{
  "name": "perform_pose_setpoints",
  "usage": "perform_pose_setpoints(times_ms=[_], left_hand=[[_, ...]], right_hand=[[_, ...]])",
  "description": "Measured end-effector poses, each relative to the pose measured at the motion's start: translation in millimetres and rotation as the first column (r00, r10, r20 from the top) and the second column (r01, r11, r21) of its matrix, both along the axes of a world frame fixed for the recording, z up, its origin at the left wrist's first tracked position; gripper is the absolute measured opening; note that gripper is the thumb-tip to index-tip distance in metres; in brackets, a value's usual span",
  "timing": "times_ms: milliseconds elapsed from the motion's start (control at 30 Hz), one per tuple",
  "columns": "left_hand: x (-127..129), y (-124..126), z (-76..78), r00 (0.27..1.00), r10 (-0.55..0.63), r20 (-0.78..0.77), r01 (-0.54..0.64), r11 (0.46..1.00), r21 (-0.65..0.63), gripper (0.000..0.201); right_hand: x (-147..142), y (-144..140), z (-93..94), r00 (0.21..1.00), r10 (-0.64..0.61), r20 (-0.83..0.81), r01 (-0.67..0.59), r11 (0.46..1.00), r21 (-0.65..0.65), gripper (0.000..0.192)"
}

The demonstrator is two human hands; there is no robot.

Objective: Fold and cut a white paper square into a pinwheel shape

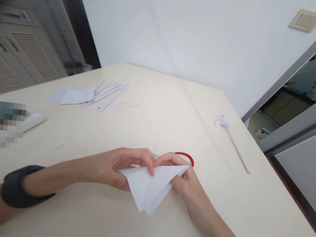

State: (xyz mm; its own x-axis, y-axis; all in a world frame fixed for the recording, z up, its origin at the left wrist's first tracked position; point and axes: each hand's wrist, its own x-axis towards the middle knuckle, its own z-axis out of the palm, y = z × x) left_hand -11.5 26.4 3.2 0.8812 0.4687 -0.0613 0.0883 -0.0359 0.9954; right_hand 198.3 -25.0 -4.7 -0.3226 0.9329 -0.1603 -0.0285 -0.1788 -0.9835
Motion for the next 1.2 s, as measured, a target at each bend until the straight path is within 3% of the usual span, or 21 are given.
perform_pose_setpoints(times_ms=[200, 367, 500, 700, 933, 1200], left_hand=[[2, 0, -9.3, 0.999, 0.036, 0.011, -0.037, 0.996, 0.083, 0.035], [1, -1, 3.4, 0.989, 0.105, -0.106, -0.083, 0.977, 0.194, 0.034], [1, -2, 9.1, 0.983, 0.145, -0.111, -0.121, 0.973, 0.198, 0.032], [5, 1, -6.6, 0.965, 0.259, -0.031, -0.251, 0.955, 0.16, 0.021], [5, -1, -14.7, 0.945, 0.316, -0.083, -0.274, 0.905, 0.327, 0.018], [6, -4, -14.5, 0.925, 0.352, -0.14, -0.297, 0.903, 0.312, 0.019]], right_hand=[[0, 3, -4.1, 0.998, -0.039, 0.055, 0.042, 0.998, -0.042, 0.02], [-2, 2, -0.9, 0.996, -0.065, 0.055, 0.069, 0.995, -0.065, 0.02], [-5, 1, -0.3, 0.996, -0.074, 0.055, 0.078, 0.994, -0.077, 0.021], [-6, 0, -0.8, 0.997, -0.065, 0.045, 0.065, 0.998, -0.005, 0.042], [-8, -1, -3.4, 0.987, -0.009, 0.161, 0.003, 0.999, 0.039, 0.026], [-6, 3, -16.5, 0.987, -0.011, 0.158, 0.002, 0.998, 0.061, 0.025]])
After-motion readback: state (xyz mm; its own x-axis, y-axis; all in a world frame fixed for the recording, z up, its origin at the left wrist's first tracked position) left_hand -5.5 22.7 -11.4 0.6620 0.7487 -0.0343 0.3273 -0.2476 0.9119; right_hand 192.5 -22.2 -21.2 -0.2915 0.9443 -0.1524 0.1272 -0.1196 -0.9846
